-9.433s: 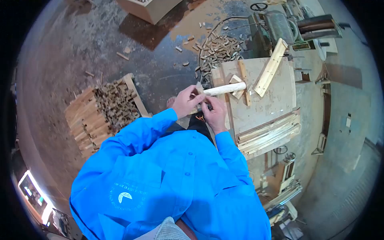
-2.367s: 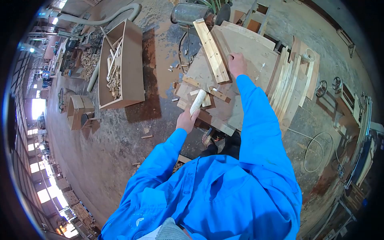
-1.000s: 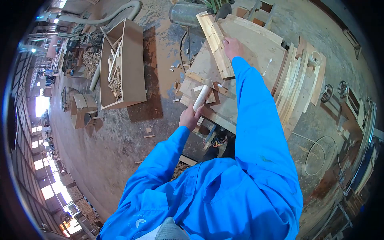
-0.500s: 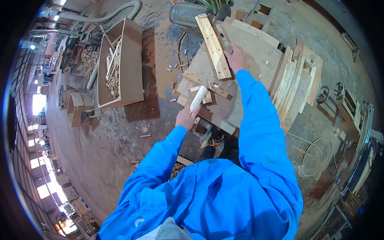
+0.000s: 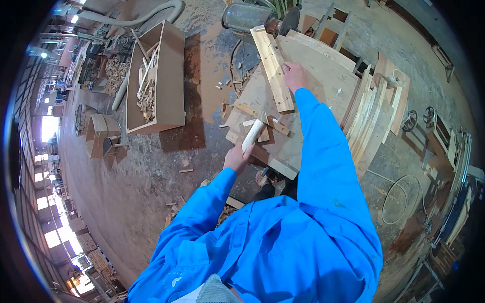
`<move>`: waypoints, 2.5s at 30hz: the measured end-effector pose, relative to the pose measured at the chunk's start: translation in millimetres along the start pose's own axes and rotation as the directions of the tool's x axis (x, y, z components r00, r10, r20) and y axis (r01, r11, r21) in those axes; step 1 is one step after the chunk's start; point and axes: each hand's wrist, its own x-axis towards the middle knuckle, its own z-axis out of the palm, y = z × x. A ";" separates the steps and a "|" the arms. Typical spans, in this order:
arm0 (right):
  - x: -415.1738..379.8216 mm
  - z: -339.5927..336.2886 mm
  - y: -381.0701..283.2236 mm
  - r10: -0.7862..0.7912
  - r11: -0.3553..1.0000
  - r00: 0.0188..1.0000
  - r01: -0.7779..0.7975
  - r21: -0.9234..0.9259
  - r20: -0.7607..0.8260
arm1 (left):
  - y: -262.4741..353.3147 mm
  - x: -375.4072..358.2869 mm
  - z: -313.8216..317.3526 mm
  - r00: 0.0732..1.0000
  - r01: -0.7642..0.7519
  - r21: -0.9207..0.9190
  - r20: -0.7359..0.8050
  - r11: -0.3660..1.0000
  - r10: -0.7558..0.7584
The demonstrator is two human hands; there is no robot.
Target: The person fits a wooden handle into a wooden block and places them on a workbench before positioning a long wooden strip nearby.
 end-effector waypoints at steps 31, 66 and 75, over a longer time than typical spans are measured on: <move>67.6 -0.3 8.1 -0.002 1.000 0.997 0.003 0.010 -0.082 | 30.0 38.8 2.7 0.998 -0.054 -0.016 -0.034 0.998 0.053; -12.8 -185.4 55.9 -0.592 0.430 0.627 0.777 -0.459 0.506 | -14.6 -20.0 2.6 0.998 -0.046 -0.001 -0.051 0.999 0.045; -15.9 -84.7 12.8 -0.147 0.926 0.963 0.214 -0.310 0.224 | -29.4 -28.3 5.1 1.000 -0.014 0.016 -0.006 1.000 0.014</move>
